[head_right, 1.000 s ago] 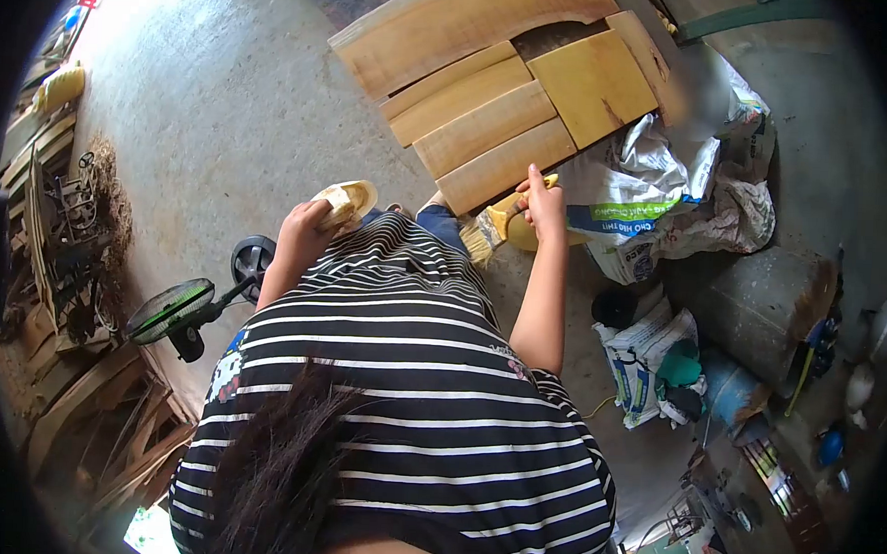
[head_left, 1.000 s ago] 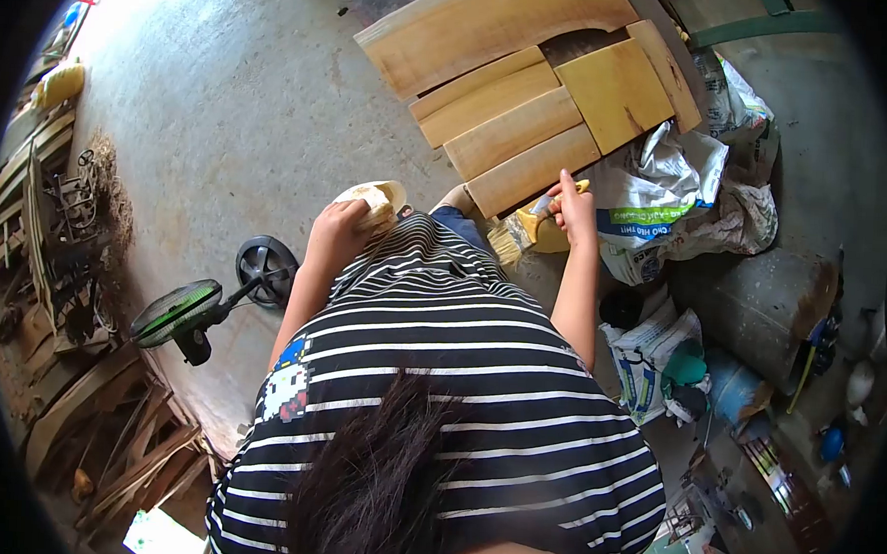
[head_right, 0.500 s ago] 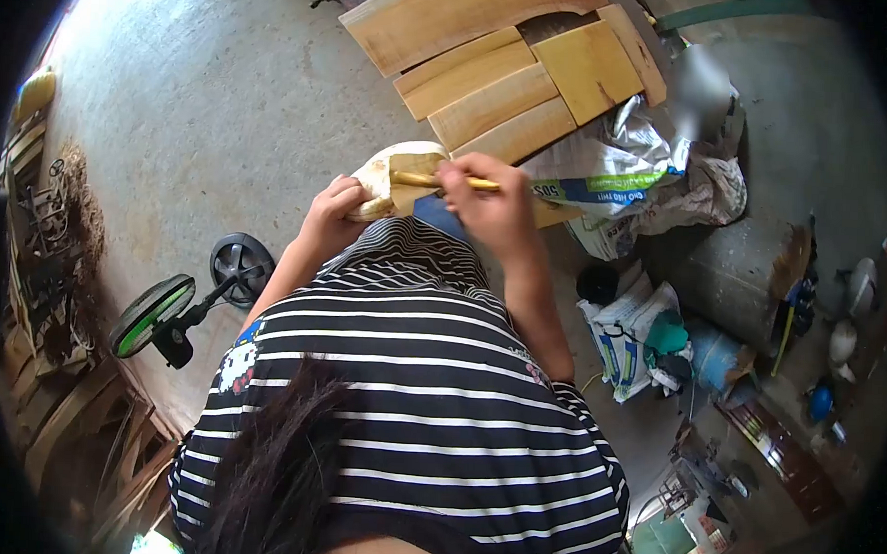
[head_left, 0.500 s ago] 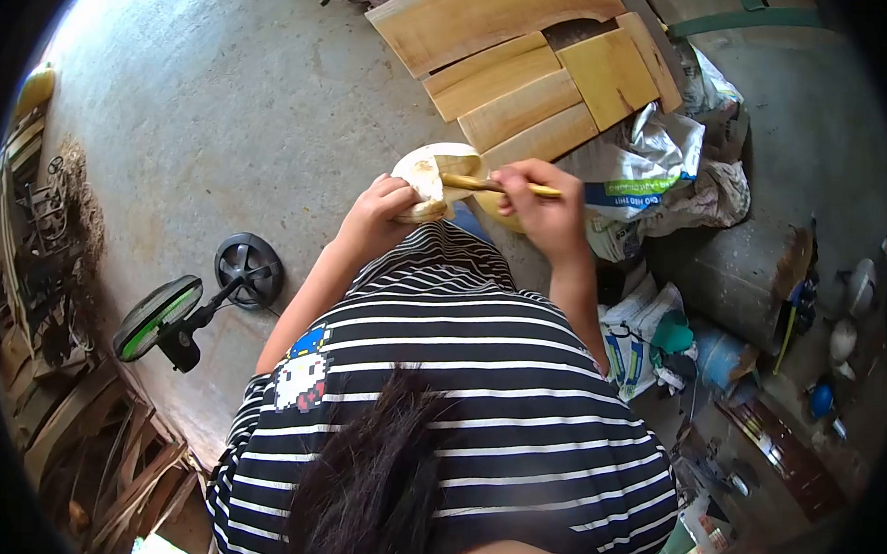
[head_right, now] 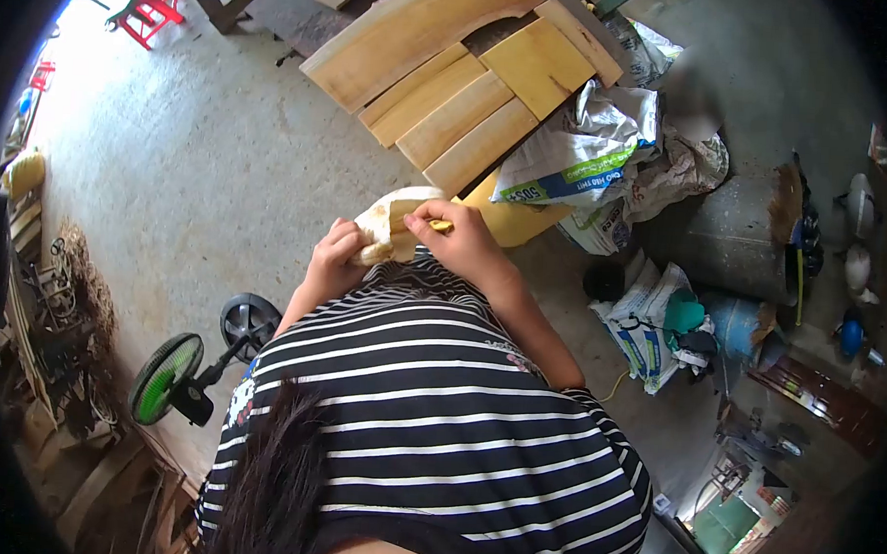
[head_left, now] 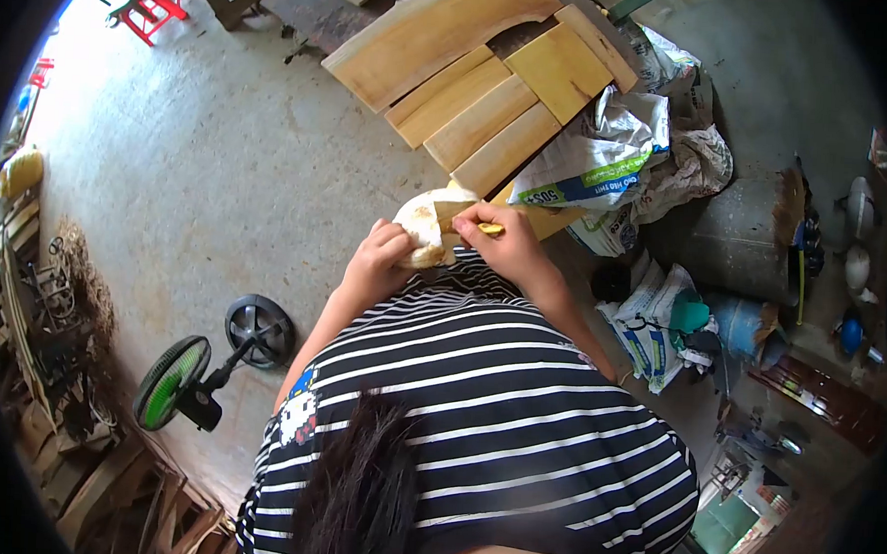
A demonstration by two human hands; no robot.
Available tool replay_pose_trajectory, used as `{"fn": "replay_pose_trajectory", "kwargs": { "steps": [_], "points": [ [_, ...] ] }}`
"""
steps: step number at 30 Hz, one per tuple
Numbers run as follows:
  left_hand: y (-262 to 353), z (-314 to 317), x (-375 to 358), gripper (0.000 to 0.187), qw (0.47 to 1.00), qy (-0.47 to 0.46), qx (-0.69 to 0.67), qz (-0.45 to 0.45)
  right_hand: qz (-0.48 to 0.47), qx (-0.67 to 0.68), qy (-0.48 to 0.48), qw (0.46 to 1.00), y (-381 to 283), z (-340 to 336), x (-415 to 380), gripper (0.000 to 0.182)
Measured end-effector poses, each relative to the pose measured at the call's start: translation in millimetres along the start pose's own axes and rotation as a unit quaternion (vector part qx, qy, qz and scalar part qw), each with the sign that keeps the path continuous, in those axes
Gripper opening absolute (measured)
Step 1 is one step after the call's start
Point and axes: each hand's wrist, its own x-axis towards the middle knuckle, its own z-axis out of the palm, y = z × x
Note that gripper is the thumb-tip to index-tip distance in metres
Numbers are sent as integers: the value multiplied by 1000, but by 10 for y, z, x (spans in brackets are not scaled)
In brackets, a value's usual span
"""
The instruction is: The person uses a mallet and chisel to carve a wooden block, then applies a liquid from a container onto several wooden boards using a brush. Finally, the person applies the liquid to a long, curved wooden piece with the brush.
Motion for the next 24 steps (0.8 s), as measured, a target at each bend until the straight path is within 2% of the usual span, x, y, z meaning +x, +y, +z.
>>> {"fn": "replay_pose_trajectory", "kwargs": {
  "steps": [5,7,9,11,12,13,15,17,19,21,23,24],
  "points": [
    [9,111,102,23,999,32,13,-9,-4,46,23,999,136,-147,201,23],
    [-11,214,228,23,997,57,24,-39,-9,9,-8,1000,193,-266,278,24],
    [15,341,428,24,998,43,26,-32,-34,18,-2,999,321,-420,303,23],
    [48,511,611,25,991,74,48,-98,-46,32,33,998,433,-605,317,23],
    [38,594,709,24,990,74,66,-101,-54,113,60,990,531,-695,315,21],
    [3,674,800,24,990,71,68,-102,-54,117,60,990,556,-839,314,21],
    [-79,817,988,22,987,46,112,-106,-24,238,148,960,597,-1206,326,21],
    [-102,948,1191,21,982,42,130,-130,-31,225,220,949,744,-1625,346,26],
    [-118,1081,1376,21,968,90,75,-220,-33,262,267,927,829,-2088,405,33],
    [-67,1171,1563,20,964,99,99,-228,-27,219,304,927,994,-2555,505,38],
    [-117,1282,1616,18,967,144,114,-176,-31,174,346,921,1192,-2990,757,39],
    [-33,1330,1650,15,956,166,67,-233,-24,150,345,926,1304,-3206,923,39]
  ]
}}
